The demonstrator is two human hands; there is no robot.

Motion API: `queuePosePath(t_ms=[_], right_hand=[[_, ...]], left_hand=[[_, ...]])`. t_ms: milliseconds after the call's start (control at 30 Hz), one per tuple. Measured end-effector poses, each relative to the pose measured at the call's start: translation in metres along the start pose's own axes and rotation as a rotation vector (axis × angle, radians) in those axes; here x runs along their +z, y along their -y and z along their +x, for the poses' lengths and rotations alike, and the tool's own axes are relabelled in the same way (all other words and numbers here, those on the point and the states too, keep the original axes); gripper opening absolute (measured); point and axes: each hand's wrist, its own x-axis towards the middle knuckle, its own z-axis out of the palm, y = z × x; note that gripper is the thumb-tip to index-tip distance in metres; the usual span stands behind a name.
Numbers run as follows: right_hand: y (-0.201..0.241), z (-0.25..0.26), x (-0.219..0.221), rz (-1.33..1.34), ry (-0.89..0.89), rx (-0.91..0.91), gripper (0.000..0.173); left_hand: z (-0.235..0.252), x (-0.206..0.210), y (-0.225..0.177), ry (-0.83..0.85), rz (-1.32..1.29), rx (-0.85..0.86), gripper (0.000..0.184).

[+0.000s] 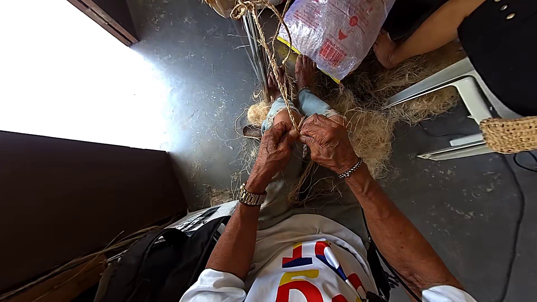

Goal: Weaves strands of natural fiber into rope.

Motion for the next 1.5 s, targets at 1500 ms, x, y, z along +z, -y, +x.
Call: queuePosePath(t_ms=[1500], right_hand=[[0.04,-0.06,0.005,0.496,-0.147,0.381,0.017]], left_hand=[[-0.007,0.031,-0.014,-0.211,-0.62,-0.228,0.015]])
